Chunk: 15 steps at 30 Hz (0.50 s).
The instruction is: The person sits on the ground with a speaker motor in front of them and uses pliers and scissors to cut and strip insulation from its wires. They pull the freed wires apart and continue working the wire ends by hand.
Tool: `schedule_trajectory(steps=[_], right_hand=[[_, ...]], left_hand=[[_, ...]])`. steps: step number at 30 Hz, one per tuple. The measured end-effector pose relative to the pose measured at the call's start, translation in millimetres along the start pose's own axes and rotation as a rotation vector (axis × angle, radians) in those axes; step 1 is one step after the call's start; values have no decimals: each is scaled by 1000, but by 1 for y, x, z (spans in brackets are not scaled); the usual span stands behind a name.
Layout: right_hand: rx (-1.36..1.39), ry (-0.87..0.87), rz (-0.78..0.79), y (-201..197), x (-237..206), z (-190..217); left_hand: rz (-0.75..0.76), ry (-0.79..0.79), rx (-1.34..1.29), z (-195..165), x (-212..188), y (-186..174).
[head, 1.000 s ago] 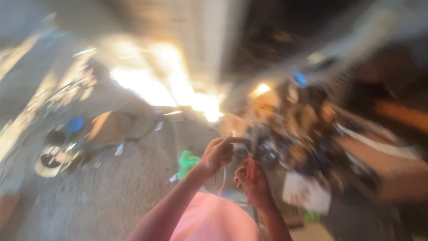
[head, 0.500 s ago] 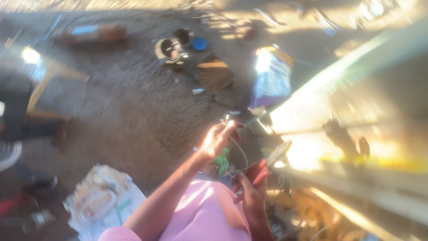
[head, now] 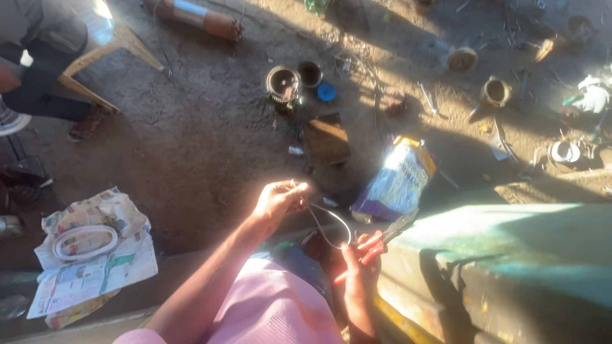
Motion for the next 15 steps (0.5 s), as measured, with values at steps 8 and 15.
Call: schedule_trajectory(steps=[8, 15], right_hand=[[-47, 161, -2, -6, 91, 33], [-29, 140, 82, 28, 179, 74]], left_hand=[[-37, 16, 103, -13, 46, 38], [100, 74, 193, -68, 80, 34]])
Point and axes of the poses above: each hand's wrist, its own x-axis towards the middle knuckle, its own y-axis out of the palm, z = x × y, the point moved 7 cm from there along x, towards the middle knuckle, and after that the axes turned 5 degrees about y, right-handed, at the moved point
